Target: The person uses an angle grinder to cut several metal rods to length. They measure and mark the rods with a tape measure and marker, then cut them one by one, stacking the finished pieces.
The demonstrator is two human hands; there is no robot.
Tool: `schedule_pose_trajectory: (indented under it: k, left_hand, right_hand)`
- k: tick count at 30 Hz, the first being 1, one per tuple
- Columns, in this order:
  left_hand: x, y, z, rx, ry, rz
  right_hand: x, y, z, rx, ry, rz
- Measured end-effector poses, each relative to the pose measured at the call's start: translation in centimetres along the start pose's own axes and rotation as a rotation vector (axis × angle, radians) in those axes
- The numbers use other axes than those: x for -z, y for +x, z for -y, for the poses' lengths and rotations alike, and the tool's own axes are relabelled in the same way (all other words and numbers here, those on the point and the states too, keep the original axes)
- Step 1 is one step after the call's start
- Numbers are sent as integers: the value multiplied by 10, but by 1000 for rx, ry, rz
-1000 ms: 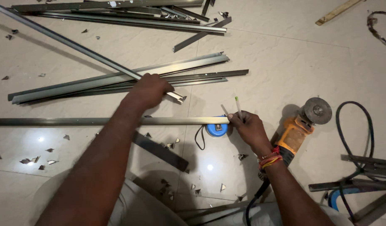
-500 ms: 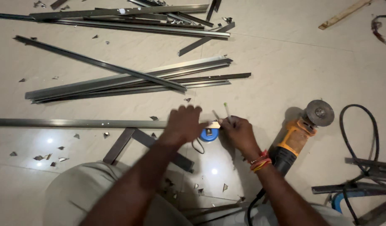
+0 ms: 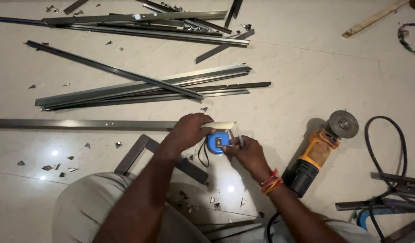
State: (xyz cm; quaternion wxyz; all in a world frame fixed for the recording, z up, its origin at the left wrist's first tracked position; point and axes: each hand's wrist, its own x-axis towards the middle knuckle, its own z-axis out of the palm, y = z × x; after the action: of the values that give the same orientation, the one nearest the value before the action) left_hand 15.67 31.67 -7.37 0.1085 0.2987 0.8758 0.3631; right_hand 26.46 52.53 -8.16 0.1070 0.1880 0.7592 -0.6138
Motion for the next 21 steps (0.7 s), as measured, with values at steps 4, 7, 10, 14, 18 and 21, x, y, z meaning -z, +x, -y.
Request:
schedule_pose_trajectory:
  k: [4, 7, 10, 14, 18, 21]
  left_hand:
    - [-3, 3, 4, -35, -10, -52]
    - [-3, -1, 3, -49, -51, -91]
    - [2, -4, 0, -7, -37, -61]
    - [10, -7, 0, 12, 15, -22]
    - [11, -16, 6, 18, -33, -8]
    - [8, -21, 10, -8, -64, -25]
  right_hand:
    - [-18, 12, -3, 16, -7, -30]
    - [-21, 17, -7, 54, 138, 8]
    - [-12, 17, -10, 28, 71, -47]
    - [8, 14, -8, -45, -190, -121]
    - [15, 4, -4, -145, -504, -93]
    - [14, -4, 0, -70, -735, -25]
